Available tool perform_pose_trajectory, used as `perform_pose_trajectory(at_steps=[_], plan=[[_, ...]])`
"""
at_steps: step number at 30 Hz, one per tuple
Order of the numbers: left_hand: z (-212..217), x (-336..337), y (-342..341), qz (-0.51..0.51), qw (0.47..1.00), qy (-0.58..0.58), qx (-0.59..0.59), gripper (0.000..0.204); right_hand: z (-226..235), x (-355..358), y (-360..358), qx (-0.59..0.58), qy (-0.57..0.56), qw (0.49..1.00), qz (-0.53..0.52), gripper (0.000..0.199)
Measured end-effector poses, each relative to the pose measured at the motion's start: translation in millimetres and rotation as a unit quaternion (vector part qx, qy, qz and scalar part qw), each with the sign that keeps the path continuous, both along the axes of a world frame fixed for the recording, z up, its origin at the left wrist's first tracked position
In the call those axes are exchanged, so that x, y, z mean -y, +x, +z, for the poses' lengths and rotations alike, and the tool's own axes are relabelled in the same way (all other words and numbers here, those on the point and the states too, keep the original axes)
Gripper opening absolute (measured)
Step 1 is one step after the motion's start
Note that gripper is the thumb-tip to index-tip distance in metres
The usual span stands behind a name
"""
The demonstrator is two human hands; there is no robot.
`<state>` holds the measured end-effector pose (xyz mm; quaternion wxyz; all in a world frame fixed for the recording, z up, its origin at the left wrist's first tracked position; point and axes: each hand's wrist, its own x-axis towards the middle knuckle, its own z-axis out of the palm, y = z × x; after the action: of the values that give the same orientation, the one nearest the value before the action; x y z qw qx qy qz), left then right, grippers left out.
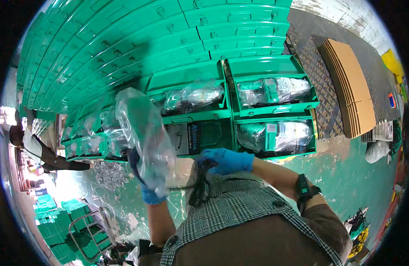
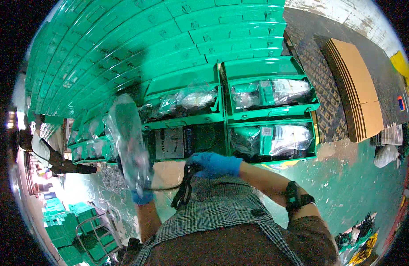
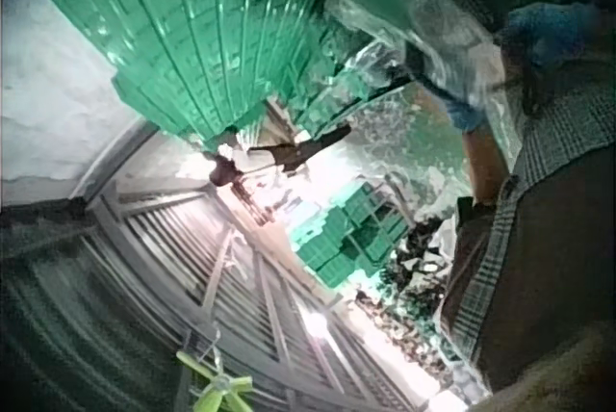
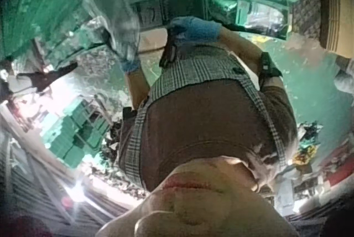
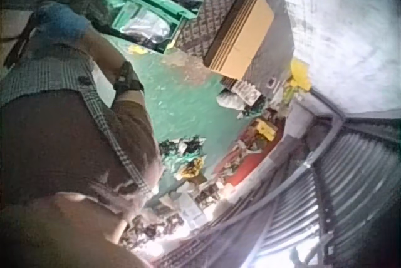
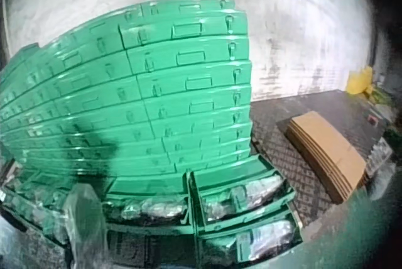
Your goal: Organizing electric tools and components into labeled green storage bins in a warehouse setting.
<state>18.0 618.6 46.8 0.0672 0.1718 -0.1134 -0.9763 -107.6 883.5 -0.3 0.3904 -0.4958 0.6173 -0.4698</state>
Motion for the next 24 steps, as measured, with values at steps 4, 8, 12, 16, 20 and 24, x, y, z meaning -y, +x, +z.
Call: perform_pose_trajectory(at_steps=[4, 8, 12, 16, 20, 24], plan=[[44, 17, 44, -0.125, 0.876, -0.407, 0.225, 0.049, 59, -14, 3, 0.170, 0.066, 0.983, -0.002, 0.052], [46, 59, 66, -0.386, 0.834, -0.319, 0.233, 0.061, 41, 20, 38, -0.008, 0.020, 0.992, 0.124, 0.045], [6, 99, 49, -0.480, 0.765, -0.401, 0.152, 0.048, 79, 66, 48, 0.062, 0.230, 0.963, 0.124, 0.036], [-20, 124, -15, -0.556, 0.724, -0.380, 0.150, 0.052, 52, 72, 83, 0.098, 0.171, 0.980, 0.000, 0.032], [-57, 112, -73, -0.643, 0.675, -0.362, 0.018, 0.061, 40, 67, 107, 0.049, 0.080, 0.982, -0.162, 0.029], [-132, 94, -105, -0.573, 0.668, -0.440, -0.177, 0.073, 27, 63, 90, -0.169, 0.240, 0.913, -0.284, 0.028]])
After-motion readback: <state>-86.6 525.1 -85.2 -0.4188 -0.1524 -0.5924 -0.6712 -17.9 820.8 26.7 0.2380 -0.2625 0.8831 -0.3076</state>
